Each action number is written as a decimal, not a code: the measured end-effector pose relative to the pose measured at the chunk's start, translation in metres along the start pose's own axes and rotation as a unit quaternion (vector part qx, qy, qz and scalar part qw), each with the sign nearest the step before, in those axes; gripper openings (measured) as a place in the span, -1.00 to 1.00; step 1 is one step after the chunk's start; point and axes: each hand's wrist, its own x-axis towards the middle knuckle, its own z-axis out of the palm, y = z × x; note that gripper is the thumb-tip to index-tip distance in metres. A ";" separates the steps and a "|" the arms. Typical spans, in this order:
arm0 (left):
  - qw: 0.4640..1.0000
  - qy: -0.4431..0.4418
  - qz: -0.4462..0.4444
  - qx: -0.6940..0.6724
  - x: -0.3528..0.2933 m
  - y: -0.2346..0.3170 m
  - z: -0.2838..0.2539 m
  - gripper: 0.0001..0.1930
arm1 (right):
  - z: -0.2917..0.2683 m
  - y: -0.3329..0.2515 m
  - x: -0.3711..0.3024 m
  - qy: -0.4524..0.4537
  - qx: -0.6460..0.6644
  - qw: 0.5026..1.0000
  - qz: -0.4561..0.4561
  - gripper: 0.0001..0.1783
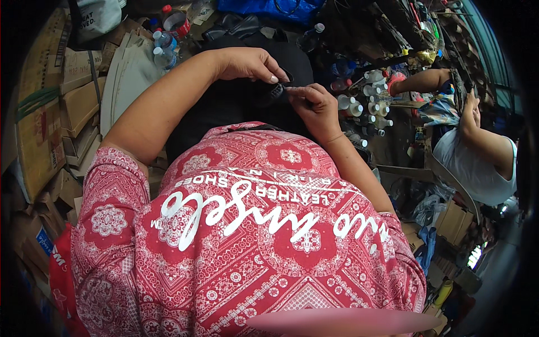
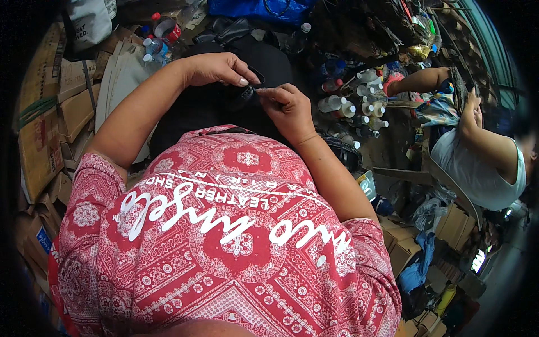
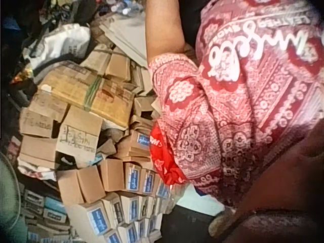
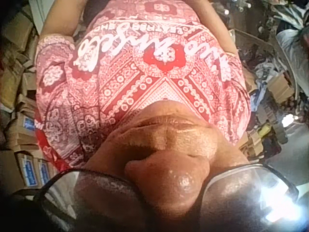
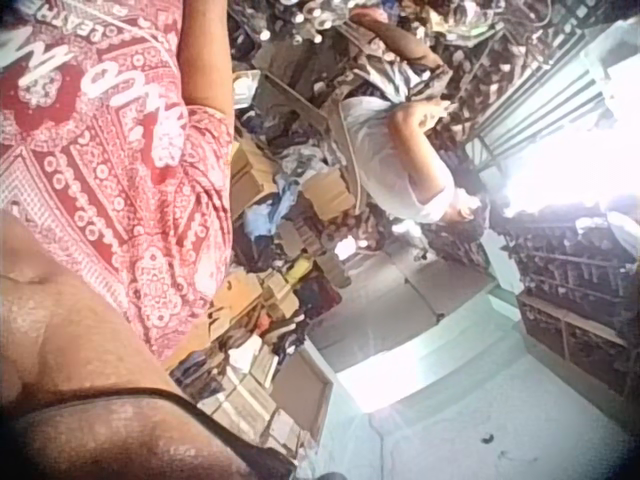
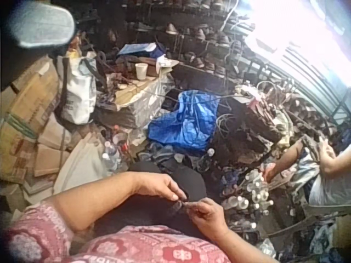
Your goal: The person hand-sews components of a leather shoe upper with a needle and thread.
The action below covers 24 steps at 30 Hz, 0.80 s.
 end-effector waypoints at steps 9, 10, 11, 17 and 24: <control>0.998 -0.042 0.007 0.042 0.003 0.002 0.004 -0.58 | -0.009 -0.016 0.000 -0.031 -0.144 0.988 -0.053 -0.85; 0.998 -0.044 0.007 0.041 0.004 0.000 0.004 -0.58 | -0.009 -0.017 0.001 -0.041 -0.169 0.983 -0.060 -0.87; 0.998 -0.047 0.011 0.031 0.006 -0.002 0.005 -0.58 | -0.010 -0.019 0.001 -0.050 -0.194 0.977 -0.066 -0.89; 0.998 -0.060 0.023 0.019 0.010 -0.006 0.007 -0.58 | -0.019 -0.039 0.011 -0.135 -0.260 0.954 -0.059 -0.88; 0.993 -0.063 0.067 0.076 0.013 0.000 0.004 -0.63 | -0.034 -0.032 0.039 -0.229 -0.251 0.939 -0.048 -0.81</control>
